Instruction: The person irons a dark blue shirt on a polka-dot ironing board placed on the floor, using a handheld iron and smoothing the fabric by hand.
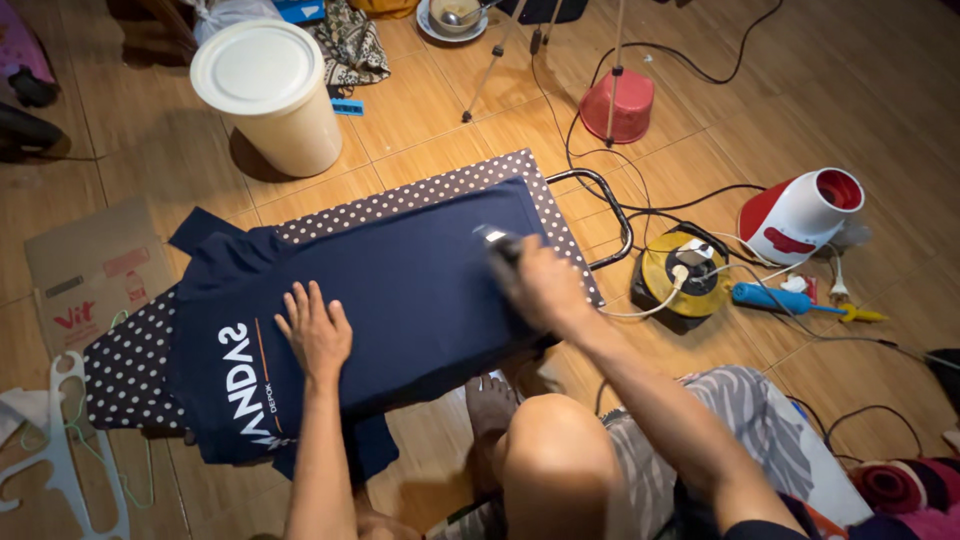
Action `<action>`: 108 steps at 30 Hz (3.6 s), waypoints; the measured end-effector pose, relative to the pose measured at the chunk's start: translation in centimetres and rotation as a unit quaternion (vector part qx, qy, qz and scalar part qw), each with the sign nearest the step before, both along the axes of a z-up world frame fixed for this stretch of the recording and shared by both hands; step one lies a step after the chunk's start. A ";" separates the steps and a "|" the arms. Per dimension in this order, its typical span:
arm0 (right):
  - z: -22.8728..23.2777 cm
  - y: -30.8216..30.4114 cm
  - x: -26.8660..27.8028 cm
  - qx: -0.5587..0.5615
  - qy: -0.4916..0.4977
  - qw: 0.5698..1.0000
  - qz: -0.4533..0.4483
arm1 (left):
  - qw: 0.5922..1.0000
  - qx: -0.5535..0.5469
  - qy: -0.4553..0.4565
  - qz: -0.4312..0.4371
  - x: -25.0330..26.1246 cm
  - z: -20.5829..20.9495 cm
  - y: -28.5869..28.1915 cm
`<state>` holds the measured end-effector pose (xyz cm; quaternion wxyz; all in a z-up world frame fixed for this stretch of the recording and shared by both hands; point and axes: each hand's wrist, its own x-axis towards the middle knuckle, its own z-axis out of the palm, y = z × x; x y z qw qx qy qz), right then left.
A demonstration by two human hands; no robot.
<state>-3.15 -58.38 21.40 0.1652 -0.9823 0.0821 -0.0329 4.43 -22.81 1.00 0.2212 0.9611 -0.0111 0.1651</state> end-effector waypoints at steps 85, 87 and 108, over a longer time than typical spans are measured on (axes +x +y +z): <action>-15.0 -0.3 0.3 -0.089 0.005 0.996 0.023 | 0.984 0.076 0.019 0.161 -8.4 3.8 -1.0; -14.9 -0.4 1.3 -0.087 0.005 0.996 0.028 | 0.984 0.075 0.028 0.162 -7.5 3.8 -0.9; -14.6 0.2 16.1 -0.059 -0.017 0.997 0.054 | 0.983 0.063 0.035 0.168 7.0 4.1 -0.1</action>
